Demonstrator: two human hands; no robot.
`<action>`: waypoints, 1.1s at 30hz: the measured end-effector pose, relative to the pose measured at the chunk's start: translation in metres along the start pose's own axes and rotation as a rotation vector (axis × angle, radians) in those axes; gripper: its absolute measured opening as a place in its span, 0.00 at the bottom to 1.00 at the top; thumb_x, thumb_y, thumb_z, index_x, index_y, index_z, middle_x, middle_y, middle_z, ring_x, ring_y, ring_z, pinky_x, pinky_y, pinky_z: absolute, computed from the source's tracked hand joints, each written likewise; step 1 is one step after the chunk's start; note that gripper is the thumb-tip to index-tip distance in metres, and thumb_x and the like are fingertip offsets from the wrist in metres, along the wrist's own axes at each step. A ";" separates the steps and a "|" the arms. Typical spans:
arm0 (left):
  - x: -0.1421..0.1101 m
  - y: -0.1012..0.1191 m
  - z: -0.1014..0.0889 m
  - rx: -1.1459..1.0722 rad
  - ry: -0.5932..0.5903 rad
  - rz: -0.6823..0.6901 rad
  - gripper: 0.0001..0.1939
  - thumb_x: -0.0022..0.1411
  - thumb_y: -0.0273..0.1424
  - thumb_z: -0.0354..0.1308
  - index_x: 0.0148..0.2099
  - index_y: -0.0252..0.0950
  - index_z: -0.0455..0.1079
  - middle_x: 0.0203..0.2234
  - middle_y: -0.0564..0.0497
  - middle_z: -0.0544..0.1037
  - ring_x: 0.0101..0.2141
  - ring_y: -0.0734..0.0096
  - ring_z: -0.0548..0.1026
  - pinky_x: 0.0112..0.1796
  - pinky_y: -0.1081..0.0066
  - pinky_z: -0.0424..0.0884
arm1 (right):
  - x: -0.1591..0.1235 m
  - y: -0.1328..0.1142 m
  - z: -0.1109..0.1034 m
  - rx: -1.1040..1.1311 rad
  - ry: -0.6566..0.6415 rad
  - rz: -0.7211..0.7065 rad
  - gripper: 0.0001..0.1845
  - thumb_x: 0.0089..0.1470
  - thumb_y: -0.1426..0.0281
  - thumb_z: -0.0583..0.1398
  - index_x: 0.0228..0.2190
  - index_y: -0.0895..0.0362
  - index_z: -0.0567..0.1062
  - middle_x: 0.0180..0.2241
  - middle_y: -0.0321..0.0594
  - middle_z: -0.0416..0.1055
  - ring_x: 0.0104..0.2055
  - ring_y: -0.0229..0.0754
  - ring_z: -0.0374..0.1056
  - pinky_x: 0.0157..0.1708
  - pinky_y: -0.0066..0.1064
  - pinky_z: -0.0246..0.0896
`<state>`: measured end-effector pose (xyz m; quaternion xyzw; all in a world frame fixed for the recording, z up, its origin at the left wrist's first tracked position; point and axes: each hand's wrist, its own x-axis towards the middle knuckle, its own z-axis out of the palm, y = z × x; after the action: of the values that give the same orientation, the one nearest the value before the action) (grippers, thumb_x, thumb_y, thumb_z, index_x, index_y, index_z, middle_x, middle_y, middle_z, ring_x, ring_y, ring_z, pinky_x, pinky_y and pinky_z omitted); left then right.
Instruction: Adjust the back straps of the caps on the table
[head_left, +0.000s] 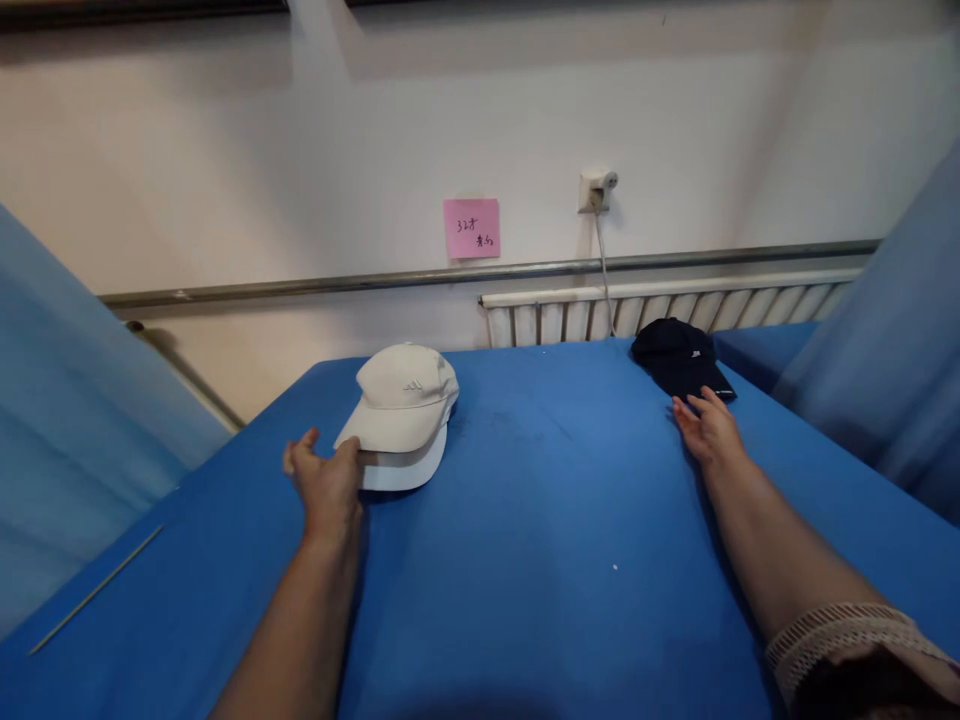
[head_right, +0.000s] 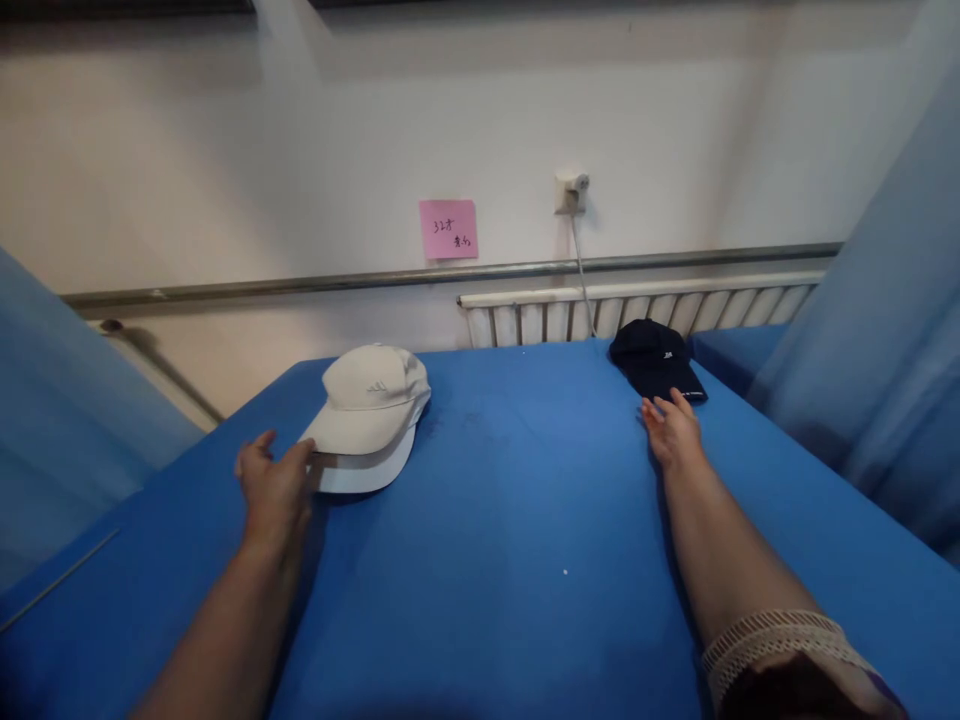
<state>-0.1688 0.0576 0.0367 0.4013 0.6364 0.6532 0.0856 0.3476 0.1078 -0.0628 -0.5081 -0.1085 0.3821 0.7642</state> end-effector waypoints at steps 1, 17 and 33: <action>-0.002 0.001 0.000 0.114 0.044 0.056 0.23 0.52 0.27 0.60 0.51 0.31 0.63 0.58 0.38 0.60 0.61 0.45 0.57 0.60 0.49 0.54 | 0.002 0.001 0.000 -0.006 0.006 -0.006 0.21 0.40 0.78 0.62 0.39 0.53 0.67 0.32 0.32 0.69 0.33 0.37 0.73 0.28 0.28 0.70; -0.100 0.019 0.048 0.232 -0.603 0.694 0.14 0.57 0.24 0.55 0.46 0.39 0.71 0.59 0.42 0.66 0.62 0.51 0.58 0.61 0.48 0.53 | 0.001 -0.004 -0.007 -0.022 0.254 -0.278 0.19 0.42 0.76 0.62 0.39 0.53 0.68 0.35 0.33 0.65 0.30 0.34 0.66 0.31 0.29 0.69; -0.109 0.001 0.062 0.061 -0.966 0.442 0.13 0.58 0.26 0.55 0.46 0.38 0.71 0.47 0.44 0.75 0.48 0.61 0.73 0.51 0.60 0.68 | -0.063 0.016 0.034 -0.474 -0.237 -0.107 0.12 0.38 0.72 0.57 0.29 0.58 0.75 0.22 0.37 0.71 0.23 0.39 0.65 0.24 0.29 0.60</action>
<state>-0.0570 0.0370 -0.0159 0.7833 0.4432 0.3777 0.2175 0.2786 0.0906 -0.0468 -0.6181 -0.3104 0.3619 0.6250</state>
